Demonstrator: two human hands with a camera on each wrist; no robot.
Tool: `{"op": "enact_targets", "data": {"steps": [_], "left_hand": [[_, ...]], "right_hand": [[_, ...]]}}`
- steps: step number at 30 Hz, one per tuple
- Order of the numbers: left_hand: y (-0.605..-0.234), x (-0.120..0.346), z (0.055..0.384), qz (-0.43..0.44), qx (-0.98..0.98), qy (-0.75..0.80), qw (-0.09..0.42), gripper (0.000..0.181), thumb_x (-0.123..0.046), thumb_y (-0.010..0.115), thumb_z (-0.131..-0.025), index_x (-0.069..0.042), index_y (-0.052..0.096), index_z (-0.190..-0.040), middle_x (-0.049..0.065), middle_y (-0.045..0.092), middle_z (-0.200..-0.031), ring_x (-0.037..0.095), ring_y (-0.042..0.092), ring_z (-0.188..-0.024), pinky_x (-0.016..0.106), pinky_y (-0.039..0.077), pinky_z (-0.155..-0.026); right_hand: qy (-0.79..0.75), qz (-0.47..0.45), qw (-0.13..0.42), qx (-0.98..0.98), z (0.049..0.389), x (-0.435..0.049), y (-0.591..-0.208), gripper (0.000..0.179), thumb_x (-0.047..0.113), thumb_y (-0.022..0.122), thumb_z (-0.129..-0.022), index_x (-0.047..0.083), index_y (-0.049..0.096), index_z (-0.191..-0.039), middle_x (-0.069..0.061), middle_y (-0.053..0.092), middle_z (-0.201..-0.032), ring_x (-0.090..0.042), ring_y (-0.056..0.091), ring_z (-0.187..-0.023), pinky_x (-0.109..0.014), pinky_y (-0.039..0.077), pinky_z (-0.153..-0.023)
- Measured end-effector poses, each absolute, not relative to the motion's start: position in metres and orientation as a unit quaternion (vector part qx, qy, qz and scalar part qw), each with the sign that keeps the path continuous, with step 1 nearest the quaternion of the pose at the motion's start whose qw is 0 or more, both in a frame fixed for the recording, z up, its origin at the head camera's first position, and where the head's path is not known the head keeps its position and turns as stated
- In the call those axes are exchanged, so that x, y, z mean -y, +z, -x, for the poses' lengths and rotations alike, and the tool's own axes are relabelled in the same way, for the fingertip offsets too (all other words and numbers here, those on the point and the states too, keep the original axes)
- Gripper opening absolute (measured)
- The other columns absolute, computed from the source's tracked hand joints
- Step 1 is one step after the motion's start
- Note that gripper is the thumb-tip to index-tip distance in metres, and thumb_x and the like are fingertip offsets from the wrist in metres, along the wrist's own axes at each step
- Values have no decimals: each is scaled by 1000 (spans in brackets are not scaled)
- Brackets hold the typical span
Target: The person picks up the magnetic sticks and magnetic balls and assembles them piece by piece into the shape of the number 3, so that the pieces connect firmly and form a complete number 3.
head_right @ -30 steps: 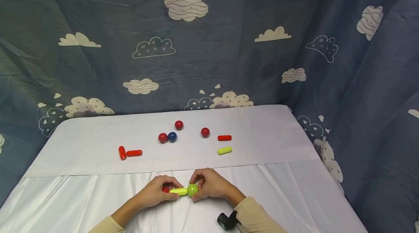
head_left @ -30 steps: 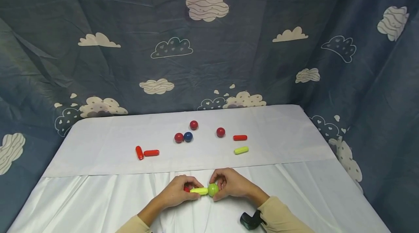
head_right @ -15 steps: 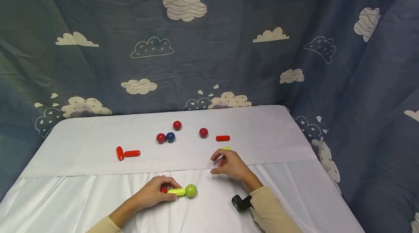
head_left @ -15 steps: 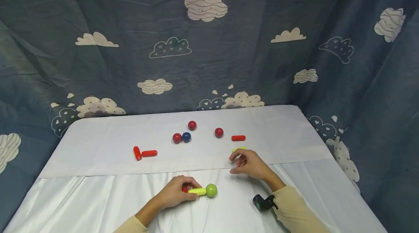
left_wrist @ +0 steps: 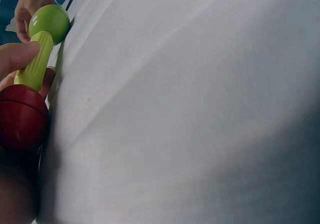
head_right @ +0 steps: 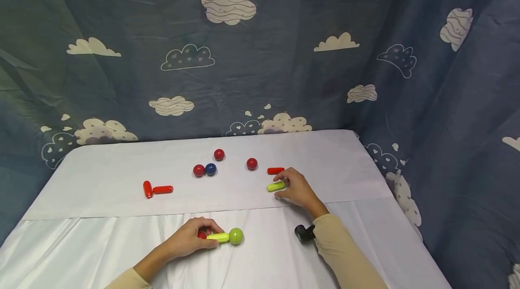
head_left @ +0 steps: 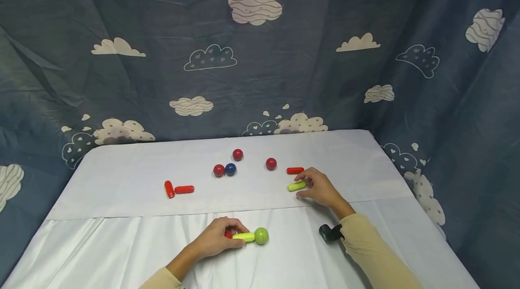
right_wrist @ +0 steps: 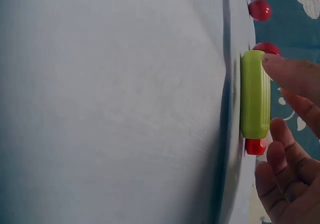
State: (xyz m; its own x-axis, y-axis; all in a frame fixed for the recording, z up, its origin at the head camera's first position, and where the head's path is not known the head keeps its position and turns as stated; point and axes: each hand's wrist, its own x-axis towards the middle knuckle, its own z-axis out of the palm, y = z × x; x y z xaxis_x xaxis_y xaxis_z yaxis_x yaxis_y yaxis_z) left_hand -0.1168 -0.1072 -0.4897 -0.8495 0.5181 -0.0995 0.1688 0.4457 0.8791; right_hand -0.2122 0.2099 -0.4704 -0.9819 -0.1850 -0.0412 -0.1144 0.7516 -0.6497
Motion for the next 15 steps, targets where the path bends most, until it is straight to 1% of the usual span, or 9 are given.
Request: {"op": "enact_targets", "data": {"steps": [4,7,10,15], "left_hand": [[-489,107,116,-204,-829,488,180,21,-19,79,-78,-16,73,-98,-4,59,-82,9,48,-77,23,37,-70],[-489,108,116,-204,-828,491,181,21,-19,79,-78,-16,73,-98,-4,59,-83,8,48,-77,23,37,-69],[-489,107,115,-207,-827,490,181,21,-18,78,-78,-15,72,-98,-4,58,-83,8,48,-77,23,38,-69],[-490,107,117,-205,-833,480,182,20,-19,78,-79,-16,72,-98,-6,58,-83,8,49,-78,23,38,-71]], "right_hand": [[-333,76,78,-937,218,-206,-472,34,4,83,-72,11,69,-103,-4,59,-99,-22,50,-91,-36,48,-85],[-324,77,103,-937,220,-203,-472,33,3,81,-74,10,68,-104,-4,61,-101,-22,51,-92,-40,48,-90],[-312,75,118,-940,223,-202,-472,32,4,80,-75,10,67,-104,-3,62,-102,-21,51,-92,-40,47,-92],[-302,83,122,-942,226,-201,-473,27,6,79,-77,10,67,-101,-2,62,-97,-20,53,-90,-39,48,-91]]}}
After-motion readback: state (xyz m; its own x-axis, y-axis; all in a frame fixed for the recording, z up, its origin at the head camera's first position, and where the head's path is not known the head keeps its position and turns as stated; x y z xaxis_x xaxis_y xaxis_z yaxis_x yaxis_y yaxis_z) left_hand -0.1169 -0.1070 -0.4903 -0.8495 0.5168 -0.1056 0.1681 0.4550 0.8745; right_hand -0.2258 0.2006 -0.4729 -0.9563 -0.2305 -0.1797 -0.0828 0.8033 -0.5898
